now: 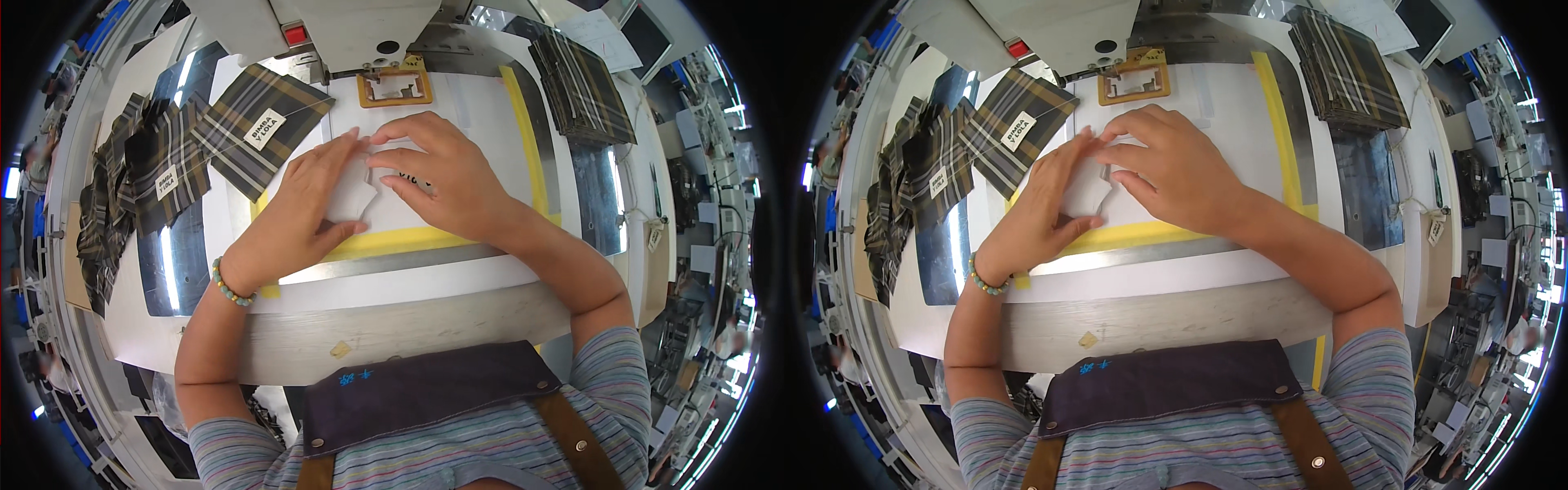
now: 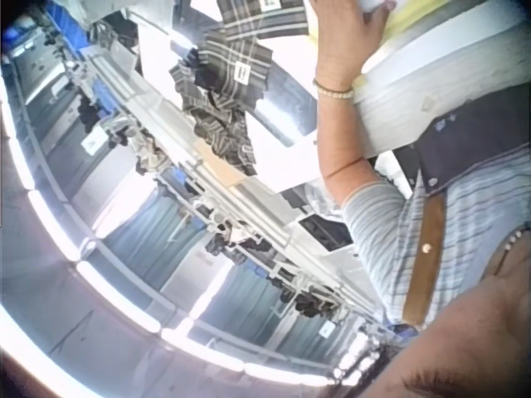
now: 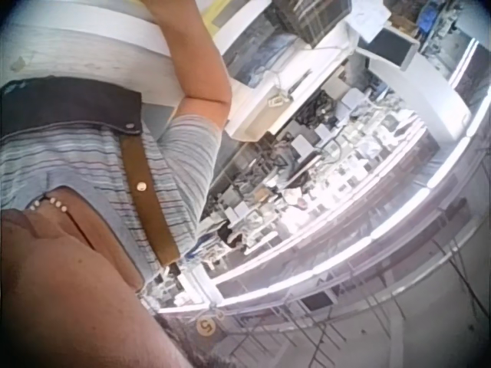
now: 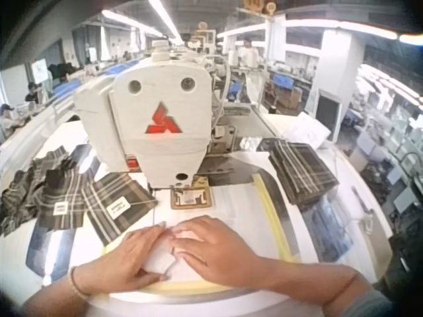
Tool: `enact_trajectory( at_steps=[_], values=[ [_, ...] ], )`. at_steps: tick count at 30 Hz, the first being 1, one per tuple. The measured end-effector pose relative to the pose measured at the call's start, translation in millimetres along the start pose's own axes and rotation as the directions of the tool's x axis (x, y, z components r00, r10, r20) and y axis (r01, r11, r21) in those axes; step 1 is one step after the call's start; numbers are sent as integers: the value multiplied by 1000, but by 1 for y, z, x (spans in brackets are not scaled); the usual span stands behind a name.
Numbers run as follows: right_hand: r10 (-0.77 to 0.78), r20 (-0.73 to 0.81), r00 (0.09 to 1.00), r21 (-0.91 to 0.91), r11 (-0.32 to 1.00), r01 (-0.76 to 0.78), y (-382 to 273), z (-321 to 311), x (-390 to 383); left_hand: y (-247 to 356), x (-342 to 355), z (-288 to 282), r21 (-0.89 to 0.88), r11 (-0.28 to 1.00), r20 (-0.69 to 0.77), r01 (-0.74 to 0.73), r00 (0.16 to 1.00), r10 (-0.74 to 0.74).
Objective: The person sews brand labels onto plaid fabric pieces using a sewing machine. They repeatedly pick up a fabric piece, place a label on it, align it under the presser foot, and sew it in place. Finished pieces are stacked to the left.
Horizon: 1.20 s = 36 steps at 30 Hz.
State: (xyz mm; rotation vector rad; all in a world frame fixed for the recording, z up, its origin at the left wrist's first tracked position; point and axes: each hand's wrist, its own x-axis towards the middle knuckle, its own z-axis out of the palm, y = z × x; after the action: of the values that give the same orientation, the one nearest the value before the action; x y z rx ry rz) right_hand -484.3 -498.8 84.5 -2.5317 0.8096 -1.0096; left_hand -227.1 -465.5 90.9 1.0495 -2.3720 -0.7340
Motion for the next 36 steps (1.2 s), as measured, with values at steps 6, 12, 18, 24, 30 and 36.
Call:
enact_trajectory(
  at_steps=[6,12,18,24,30,36],
  values=[
    [-59,25,998,-132,989,62,2,23,2,-10,1,2,-232,967,-46,108,992,-122],
    [-72,69,995,-231,969,87,3,17,4,-3,5,-6,-39,999,-22,32,999,-33],
    [-23,14,1000,-96,995,24,0,-1,2,2,6,-6,136,989,-18,-63,998,66],
    [299,-89,950,62,954,-294,18,-18,4,8,4,-3,237,970,-11,-60,998,65],
    [66,-270,961,-725,643,-248,65,-65,6,12,10,-8,318,943,-92,-98,987,133],
    [49,0,999,-784,621,-31,63,-33,0,24,40,0,398,895,25,-204,977,211]
  ],
)
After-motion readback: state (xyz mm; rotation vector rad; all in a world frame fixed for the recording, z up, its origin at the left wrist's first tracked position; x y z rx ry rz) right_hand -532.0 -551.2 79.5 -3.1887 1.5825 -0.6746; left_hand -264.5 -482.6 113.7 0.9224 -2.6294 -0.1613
